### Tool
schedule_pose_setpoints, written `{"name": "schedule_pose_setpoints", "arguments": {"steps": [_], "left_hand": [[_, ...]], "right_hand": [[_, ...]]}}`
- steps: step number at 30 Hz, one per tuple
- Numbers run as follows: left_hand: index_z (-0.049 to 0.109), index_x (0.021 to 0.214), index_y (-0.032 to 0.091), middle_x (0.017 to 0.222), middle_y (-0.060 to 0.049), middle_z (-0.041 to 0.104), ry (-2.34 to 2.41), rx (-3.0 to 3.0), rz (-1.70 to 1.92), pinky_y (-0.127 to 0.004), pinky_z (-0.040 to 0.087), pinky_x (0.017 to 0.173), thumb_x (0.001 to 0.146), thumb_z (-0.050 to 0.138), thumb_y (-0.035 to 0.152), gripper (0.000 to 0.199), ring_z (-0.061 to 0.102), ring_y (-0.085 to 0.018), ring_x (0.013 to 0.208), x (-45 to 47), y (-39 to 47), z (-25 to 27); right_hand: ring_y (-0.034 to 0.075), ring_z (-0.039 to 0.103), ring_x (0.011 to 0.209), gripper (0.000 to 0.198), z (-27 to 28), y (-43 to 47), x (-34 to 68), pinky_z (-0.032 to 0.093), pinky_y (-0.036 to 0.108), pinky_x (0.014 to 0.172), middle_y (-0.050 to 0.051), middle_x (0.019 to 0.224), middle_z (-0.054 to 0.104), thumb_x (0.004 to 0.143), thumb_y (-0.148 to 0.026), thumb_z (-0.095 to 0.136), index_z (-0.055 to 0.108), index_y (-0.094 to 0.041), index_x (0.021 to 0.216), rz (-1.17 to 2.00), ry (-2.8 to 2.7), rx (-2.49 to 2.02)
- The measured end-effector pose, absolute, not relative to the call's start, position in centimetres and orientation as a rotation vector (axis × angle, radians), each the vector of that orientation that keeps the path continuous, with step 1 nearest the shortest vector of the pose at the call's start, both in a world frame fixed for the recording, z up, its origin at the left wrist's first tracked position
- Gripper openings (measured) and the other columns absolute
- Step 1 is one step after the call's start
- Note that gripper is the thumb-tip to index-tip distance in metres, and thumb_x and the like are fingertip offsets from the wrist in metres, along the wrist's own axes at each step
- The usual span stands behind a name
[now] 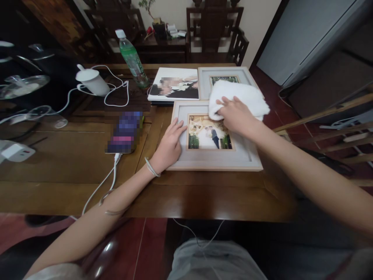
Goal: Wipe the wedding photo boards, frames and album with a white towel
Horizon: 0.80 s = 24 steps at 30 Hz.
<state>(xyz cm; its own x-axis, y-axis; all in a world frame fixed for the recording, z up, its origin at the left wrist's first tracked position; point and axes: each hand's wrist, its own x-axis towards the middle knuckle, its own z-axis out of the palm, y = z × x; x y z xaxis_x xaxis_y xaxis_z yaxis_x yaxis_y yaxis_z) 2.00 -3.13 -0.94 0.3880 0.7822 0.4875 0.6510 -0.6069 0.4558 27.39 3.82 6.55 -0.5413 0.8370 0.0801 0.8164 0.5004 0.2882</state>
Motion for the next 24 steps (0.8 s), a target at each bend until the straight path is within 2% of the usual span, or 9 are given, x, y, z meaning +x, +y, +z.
{"name": "schedule_pose_setpoints", "arguments": {"steps": [5, 9, 12, 18, 21, 24], "left_hand": [[0.055, 0.132, 0.016, 0.145, -0.011, 0.053, 1.296, 2.451, 1.014, -0.056, 0.032, 0.12, 0.082, 0.04, -0.002, 0.055, 0.034, -0.028, 0.146, 2.0, -3.1, -1.0], [0.056, 0.131, 0.015, 0.144, -0.011, 0.054, 1.311, 2.443, 1.017, -0.056, 0.032, 0.12, 0.082, 0.039, -0.002, 0.054, 0.035, -0.028, 0.145, 2.1, -3.0, -1.0], [0.056, 0.13, 0.013, 0.145, -0.012, 0.053, 1.322, 2.442, 1.007, -0.055, 0.032, 0.12, 0.083, 0.039, -0.002, 0.053, 0.035, -0.028, 0.146, 2.1, -3.1, -0.9], [0.054, 0.133, 0.015, 0.147, -0.011, 0.051, 1.296, 2.464, 0.972, -0.056, 0.031, 0.12, 0.083, 0.039, -0.002, 0.054, 0.033, -0.027, 0.147, 1.9, -3.2, -0.6], [0.052, 0.134, 0.015, 0.148, -0.011, 0.05, 1.286, 2.476, 0.967, -0.056, 0.031, 0.12, 0.084, 0.039, -0.001, 0.054, 0.032, -0.027, 0.147, 1.8, -3.2, -0.7], [0.052, 0.135, 0.016, 0.148, -0.011, 0.05, 1.267, 2.485, 0.986, -0.056, 0.031, 0.12, 0.085, 0.04, 0.0, 0.054, 0.032, -0.028, 0.147, 1.7, -3.0, -1.0]], "right_hand": [[0.031, 0.05, 0.123, 0.043, 7.4, 2.1, 31.8, 0.042, 0.048, 0.098, 0.018, 0.133, 0.06, 0.08, -0.001, 0.037, 0.072, -0.008, 0.104, 0.559, 2.528, 1.478], [0.032, 0.049, 0.128, 0.041, 8.0, -2.5, 32.0, 0.043, 0.048, 0.101, 0.018, 0.136, 0.058, 0.079, -0.003, 0.04, 0.074, -0.009, 0.1, 0.574, 2.528, 1.309], [0.034, 0.05, 0.13, 0.035, 8.6, -7.3, 31.6, 0.044, 0.048, 0.104, 0.019, 0.136, 0.059, 0.076, -0.007, 0.046, 0.076, -0.011, 0.095, 0.474, 2.579, 1.283], [0.035, 0.05, 0.132, 0.032, 9.6, -14.1, 30.1, 0.046, 0.05, 0.107, 0.013, 0.136, 0.062, 0.075, -0.013, 0.054, 0.076, -0.018, 0.098, 0.028, 2.837, 1.139], [0.033, 0.045, 0.137, 0.036, 9.0, -13.5, 28.6, 0.043, 0.048, 0.112, 0.01, 0.138, 0.06, 0.073, -0.009, 0.055, 0.075, -0.02, 0.101, -0.077, 2.847, 1.151], [0.034, 0.041, 0.139, 0.041, 7.7, -10.0, 28.0, 0.04, 0.052, 0.112, 0.013, 0.146, 0.053, 0.075, -0.004, 0.05, 0.074, -0.015, 0.107, -0.013, 2.834, 1.229]]}}
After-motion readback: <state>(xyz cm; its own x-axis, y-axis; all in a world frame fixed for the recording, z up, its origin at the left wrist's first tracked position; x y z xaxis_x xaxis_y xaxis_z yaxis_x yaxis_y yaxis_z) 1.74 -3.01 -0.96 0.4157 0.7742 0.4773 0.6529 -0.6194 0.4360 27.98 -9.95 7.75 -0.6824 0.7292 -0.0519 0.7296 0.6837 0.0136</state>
